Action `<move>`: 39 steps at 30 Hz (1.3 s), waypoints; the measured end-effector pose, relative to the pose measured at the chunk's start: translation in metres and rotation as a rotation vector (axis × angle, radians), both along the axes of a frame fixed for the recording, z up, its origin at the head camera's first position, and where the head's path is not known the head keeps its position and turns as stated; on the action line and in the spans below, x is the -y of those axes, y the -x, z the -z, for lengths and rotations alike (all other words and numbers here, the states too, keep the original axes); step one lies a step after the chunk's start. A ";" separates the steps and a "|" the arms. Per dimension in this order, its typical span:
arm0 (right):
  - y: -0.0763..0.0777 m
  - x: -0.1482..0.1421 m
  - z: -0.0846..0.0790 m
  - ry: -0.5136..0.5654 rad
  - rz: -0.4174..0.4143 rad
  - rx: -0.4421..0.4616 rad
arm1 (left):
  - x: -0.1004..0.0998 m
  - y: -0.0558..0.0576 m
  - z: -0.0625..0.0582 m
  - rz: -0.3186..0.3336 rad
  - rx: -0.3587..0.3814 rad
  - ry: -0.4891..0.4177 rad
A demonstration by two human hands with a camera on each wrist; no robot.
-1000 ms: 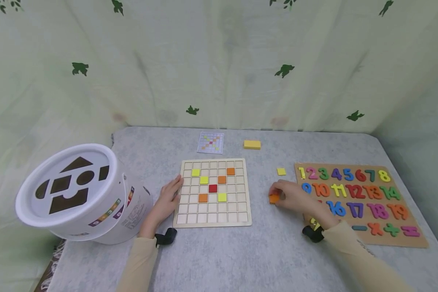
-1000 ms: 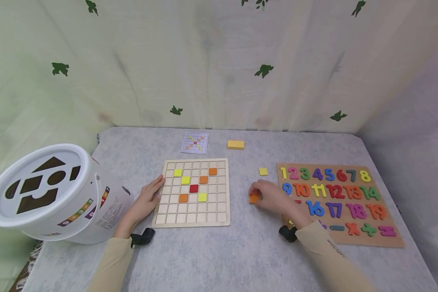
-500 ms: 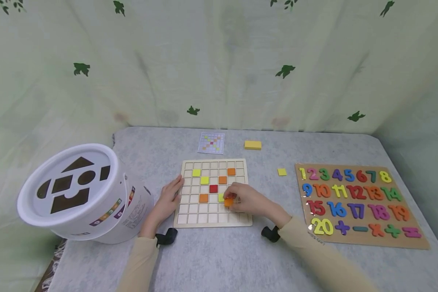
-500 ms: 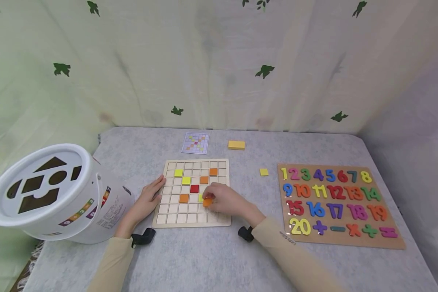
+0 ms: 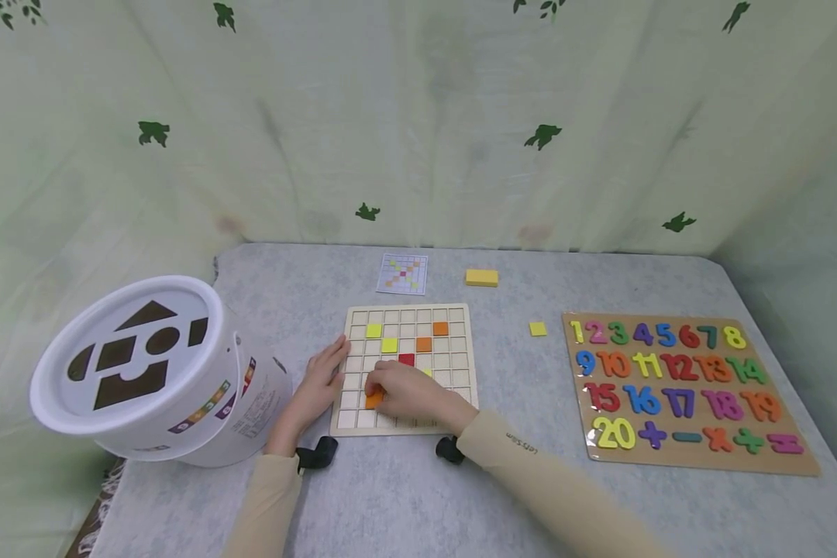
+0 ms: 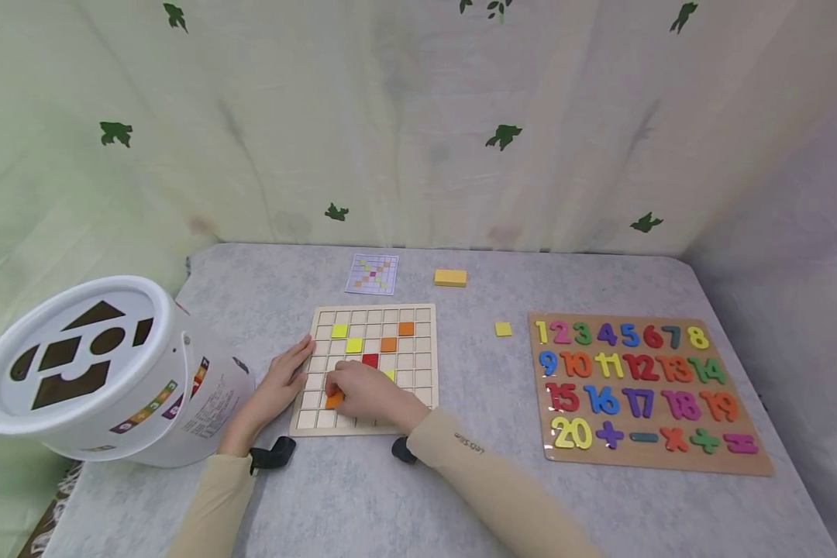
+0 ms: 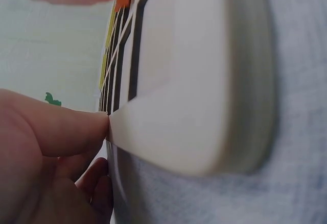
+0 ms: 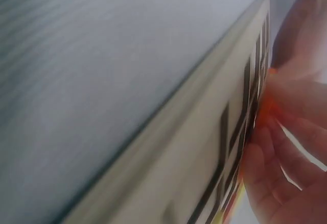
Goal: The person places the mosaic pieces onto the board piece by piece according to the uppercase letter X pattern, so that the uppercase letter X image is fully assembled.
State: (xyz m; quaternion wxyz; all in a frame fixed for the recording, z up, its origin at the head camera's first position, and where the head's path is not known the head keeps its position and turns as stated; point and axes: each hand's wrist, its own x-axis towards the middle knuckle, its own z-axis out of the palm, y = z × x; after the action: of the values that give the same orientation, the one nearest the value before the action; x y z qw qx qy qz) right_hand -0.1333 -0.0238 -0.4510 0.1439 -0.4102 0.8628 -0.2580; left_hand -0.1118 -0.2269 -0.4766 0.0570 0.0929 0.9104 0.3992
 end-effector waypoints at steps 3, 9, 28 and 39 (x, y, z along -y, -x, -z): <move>-0.003 0.010 0.000 -0.026 0.007 -0.046 | 0.000 0.000 0.001 0.004 -0.025 0.003; -0.006 0.015 -0.002 -0.047 0.015 -0.068 | 0.000 0.000 0.001 0.010 -0.040 0.009; 0.037 -0.143 -0.011 0.226 0.403 0.080 | -0.002 -0.002 -0.004 -0.003 0.005 0.012; 0.066 -0.226 -0.004 0.051 0.667 0.172 | 0.000 -0.002 -0.001 0.007 -0.005 0.002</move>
State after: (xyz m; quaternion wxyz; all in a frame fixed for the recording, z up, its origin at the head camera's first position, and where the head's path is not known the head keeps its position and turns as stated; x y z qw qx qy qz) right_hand -0.1988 0.2019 -0.4470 0.1135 -0.0856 0.9275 -0.3458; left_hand -0.1100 -0.2266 -0.4754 0.0564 0.0970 0.9105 0.3980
